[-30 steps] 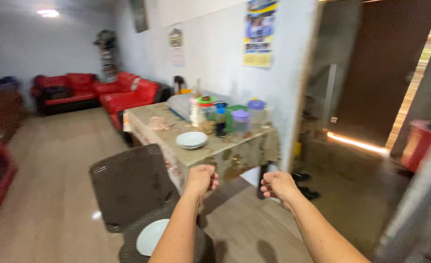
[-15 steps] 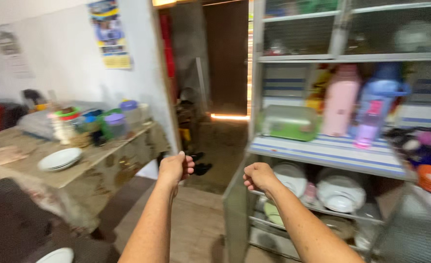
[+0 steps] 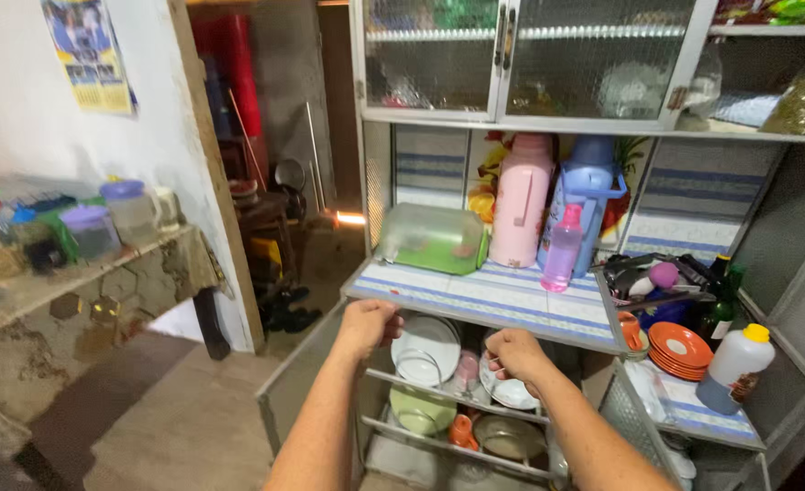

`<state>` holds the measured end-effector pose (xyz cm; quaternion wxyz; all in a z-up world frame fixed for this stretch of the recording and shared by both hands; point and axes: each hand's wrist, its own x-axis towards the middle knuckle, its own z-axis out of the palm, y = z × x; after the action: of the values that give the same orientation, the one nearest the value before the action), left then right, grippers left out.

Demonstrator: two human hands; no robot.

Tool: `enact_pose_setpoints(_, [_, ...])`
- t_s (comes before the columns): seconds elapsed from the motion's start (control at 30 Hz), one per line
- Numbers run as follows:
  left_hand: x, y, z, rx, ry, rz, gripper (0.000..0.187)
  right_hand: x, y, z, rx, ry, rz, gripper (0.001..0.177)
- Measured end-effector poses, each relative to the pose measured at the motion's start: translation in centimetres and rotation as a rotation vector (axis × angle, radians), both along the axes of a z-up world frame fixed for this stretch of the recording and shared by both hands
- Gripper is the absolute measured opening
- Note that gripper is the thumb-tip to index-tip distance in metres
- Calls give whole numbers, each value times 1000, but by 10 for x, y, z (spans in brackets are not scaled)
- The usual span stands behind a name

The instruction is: The person repeatedly takes plates from a metal cabinet and stacks them on a dining table. They handle the plates one at a time, moving back and forth between the cabinet and the table to build a stack.

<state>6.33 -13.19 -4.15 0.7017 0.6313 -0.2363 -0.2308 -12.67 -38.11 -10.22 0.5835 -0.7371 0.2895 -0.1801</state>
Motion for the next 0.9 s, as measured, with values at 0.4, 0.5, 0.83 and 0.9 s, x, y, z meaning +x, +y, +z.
enact_pose_setpoints(0.4, [30,-144,-94,246,41,-6,22,29,-163,-163,-366,236,-219,18])
enact_pose_setpoints(0.5, [37,-184,-143,293,-4,-55,23,43,-201,-216,-529,361,-224,27])
enact_pose_setpoints(0.83, [35,-328,-288,274,-148,-170,40,61,-261,-274,-662,441,-192,49])
enact_pose_setpoints(0.9, [39,-358,-305,410,-268,-133,41,65,-265,-274,-636,537,-166,42])
